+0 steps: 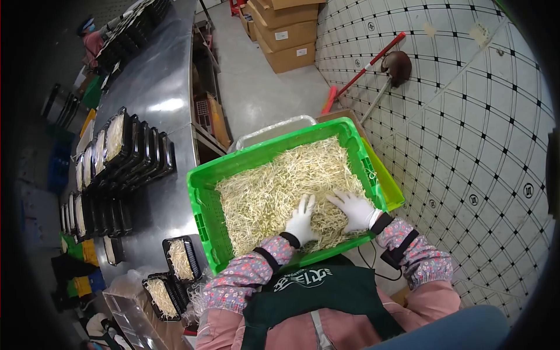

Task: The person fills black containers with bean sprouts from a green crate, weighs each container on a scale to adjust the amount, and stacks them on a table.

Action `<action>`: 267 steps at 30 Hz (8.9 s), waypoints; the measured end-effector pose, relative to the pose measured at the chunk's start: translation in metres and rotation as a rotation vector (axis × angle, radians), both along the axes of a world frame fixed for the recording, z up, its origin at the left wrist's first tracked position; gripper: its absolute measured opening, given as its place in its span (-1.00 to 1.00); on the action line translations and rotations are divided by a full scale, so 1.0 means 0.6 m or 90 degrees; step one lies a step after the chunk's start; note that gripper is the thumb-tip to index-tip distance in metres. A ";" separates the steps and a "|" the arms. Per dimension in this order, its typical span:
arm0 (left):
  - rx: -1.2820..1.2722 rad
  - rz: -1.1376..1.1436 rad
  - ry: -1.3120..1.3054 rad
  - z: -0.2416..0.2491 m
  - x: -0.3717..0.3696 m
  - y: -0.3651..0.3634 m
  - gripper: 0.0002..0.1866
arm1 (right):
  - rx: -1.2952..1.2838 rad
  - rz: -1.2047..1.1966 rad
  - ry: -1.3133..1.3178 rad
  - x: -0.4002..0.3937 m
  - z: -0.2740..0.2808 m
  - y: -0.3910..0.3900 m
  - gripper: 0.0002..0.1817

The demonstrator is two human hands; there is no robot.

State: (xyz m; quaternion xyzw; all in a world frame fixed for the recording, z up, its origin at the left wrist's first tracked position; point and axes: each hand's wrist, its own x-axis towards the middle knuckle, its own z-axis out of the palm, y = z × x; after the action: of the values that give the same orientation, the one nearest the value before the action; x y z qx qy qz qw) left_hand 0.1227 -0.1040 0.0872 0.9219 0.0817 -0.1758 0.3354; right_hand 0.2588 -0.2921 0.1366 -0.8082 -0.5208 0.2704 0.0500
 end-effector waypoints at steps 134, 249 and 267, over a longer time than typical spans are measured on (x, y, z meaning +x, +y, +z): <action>0.183 0.074 0.131 -0.020 -0.194 0.237 -0.39 | 0.080 0.023 0.029 -0.042 -0.078 0.257 -0.45; 0.242 1.346 -0.781 0.058 -1.090 -0.115 -0.41 | 0.489 1.026 0.195 -1.039 0.175 0.457 -0.35; 0.383 1.339 -0.524 0.166 -1.124 -0.180 -0.52 | 0.256 0.868 0.443 -0.915 0.177 0.606 -0.30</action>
State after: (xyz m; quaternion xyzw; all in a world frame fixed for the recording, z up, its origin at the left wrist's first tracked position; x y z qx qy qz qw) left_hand -0.5516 -0.2121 0.1867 0.4293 0.7284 0.5271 0.0850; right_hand -0.2902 0.0715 0.2429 -0.1555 -0.8945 0.3793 0.1783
